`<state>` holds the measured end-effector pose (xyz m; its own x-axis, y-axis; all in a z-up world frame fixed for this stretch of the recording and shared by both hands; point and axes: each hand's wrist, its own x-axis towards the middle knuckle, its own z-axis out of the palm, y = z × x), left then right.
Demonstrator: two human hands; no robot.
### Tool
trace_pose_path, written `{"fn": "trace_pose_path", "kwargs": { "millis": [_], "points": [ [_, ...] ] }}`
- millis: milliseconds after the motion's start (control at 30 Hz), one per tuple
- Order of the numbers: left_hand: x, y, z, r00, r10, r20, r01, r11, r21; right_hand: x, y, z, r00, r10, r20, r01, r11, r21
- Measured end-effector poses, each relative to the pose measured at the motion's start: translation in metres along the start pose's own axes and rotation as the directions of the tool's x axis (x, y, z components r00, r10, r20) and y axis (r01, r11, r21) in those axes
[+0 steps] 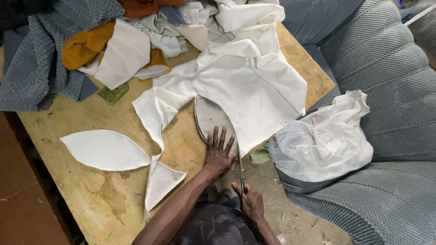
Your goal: Cutting out patterns from white fabric using scissors on a wooden table
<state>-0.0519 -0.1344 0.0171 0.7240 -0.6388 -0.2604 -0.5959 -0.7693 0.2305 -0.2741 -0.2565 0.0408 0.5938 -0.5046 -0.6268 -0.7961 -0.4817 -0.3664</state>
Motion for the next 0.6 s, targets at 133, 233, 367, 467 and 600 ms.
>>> {"fn": "trace_pose_path", "kwargs": {
  "millis": [133,233,367,467,600],
  "points": [
    [0.005,-0.002,0.011,1.000,0.005,-0.026,-0.005,1.000,0.018,0.006,0.007,0.007,0.999,-0.036,-0.039,0.036,0.999,-0.011],
    [0.005,-0.002,0.012,1.000,-0.002,-0.013,0.003,0.999,0.041,0.007,0.013,0.014,0.980,-0.160,-0.116,0.167,0.984,0.060],
    [0.000,-0.001,0.006,0.999,0.016,-0.052,-0.017,1.000,-0.015,0.005,0.015,0.010,0.987,-0.141,-0.071,0.154,0.956,0.250],
    [0.001,0.000,-0.004,1.000,-0.004,0.025,0.003,1.000,0.008,-0.009,-0.007,-0.005,0.996,-0.083,0.037,0.062,0.920,0.387],
    [-0.003,0.001,-0.004,1.000,-0.005,-0.008,0.005,1.000,-0.008,-0.014,-0.026,-0.019,0.996,-0.018,0.087,-0.025,0.885,0.466]
  ]
}}
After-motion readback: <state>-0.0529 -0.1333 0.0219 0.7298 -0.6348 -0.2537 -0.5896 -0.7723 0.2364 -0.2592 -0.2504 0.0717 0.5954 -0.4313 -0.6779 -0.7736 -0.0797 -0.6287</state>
